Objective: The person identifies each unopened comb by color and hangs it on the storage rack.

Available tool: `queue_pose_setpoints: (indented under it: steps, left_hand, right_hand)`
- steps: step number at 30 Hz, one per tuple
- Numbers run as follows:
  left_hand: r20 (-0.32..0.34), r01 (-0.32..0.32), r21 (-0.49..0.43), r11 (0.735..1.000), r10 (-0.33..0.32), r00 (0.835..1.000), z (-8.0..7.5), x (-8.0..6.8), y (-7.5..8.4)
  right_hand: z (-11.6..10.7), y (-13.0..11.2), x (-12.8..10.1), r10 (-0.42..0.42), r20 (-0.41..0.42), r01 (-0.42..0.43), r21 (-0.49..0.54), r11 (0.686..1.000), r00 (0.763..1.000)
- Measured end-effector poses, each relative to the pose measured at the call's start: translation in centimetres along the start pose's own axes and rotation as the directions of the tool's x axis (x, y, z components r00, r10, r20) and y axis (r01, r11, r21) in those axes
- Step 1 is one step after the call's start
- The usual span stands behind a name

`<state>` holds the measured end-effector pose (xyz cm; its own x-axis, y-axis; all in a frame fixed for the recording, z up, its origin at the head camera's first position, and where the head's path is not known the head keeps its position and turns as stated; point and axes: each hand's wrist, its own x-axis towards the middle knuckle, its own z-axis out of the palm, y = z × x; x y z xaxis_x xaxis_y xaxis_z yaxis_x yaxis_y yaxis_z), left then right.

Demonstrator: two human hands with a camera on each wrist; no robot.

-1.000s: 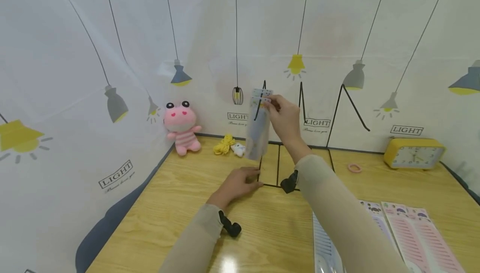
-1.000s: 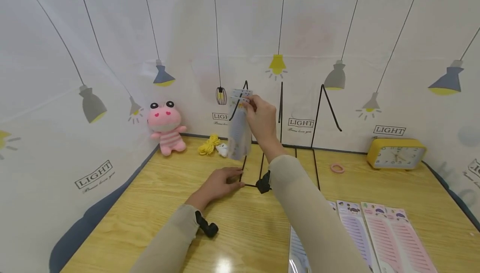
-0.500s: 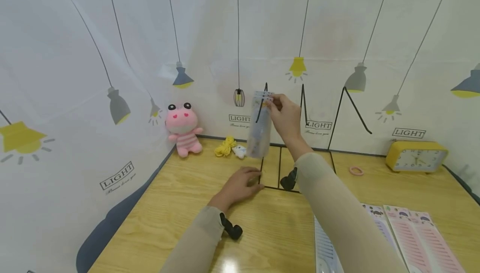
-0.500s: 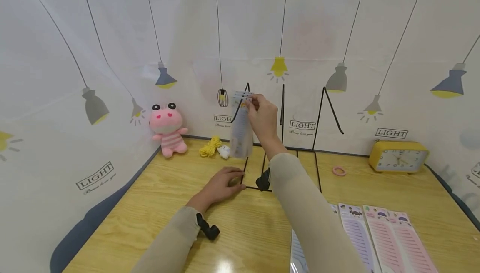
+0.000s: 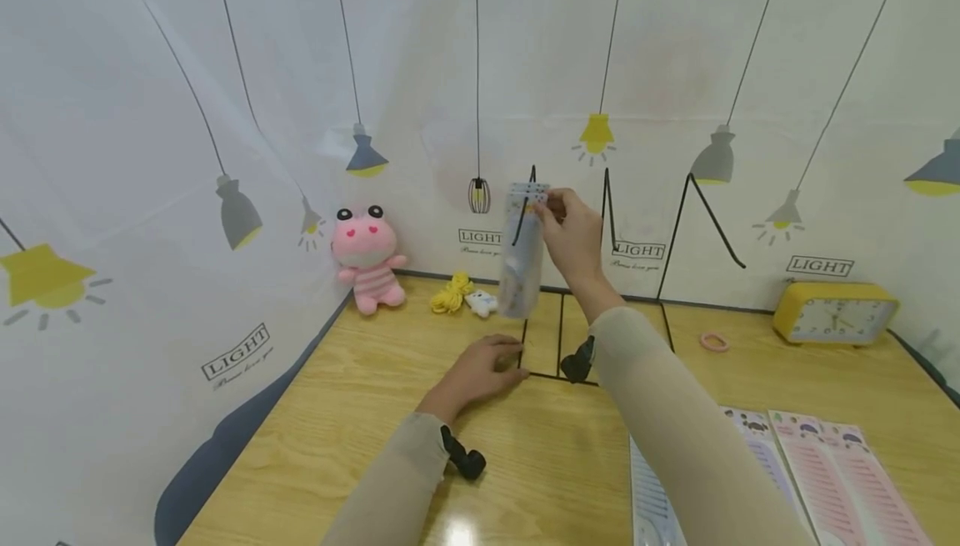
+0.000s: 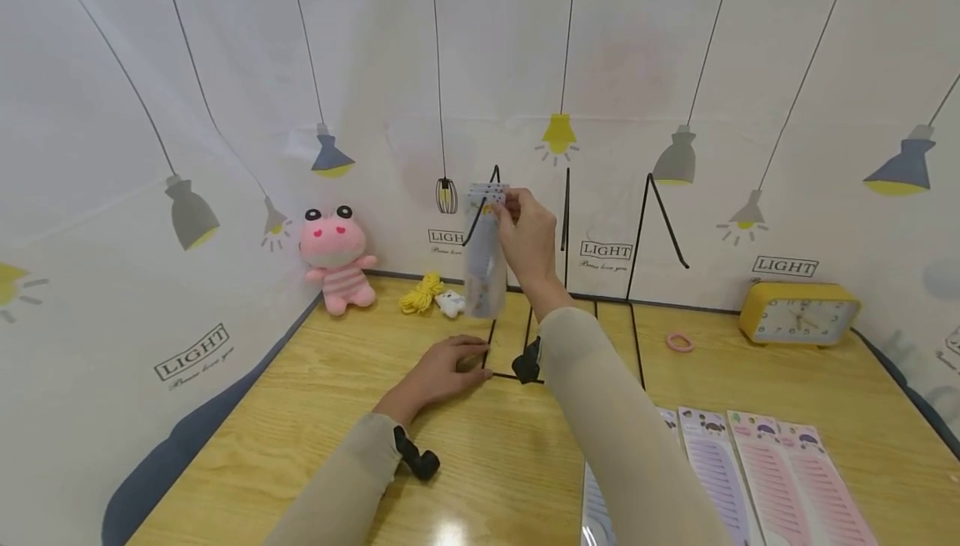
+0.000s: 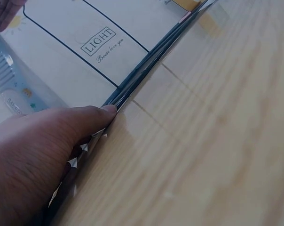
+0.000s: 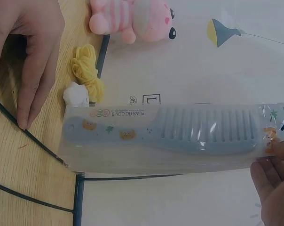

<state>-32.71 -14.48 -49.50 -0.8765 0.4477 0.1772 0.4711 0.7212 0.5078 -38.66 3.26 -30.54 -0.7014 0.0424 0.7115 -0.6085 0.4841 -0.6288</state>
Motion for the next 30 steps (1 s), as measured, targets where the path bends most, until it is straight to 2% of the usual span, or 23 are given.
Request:
queue_pose_setpoints:
  steps: [19, 24, 30]
  left_hand:
    - [0.019, 0.026, -0.021, 0.999, -0.026, 0.999, -0.1, 0.2, -0.1]
    - [0.015, 0.024, -0.017, 1.0, -0.024, 1.0, 0.1, 0.2, -0.3]
    - [0.006, 0.015, -0.011, 1.0, -0.015, 1.0, 0.3, 0.3, -0.4]
  right_hand:
    - [-0.6, 0.9, -1.2, 0.018, 0.003, -0.019, 0.053, 0.998, 1.0]
    - [-1.2, 1.4, -2.1, 0.063, 0.048, -0.066, 0.066, 0.996, 0.997]
    - [-2.3, 2.4, -3.5, 0.148, 0.137, -0.147, -0.015, 0.989, 0.98]
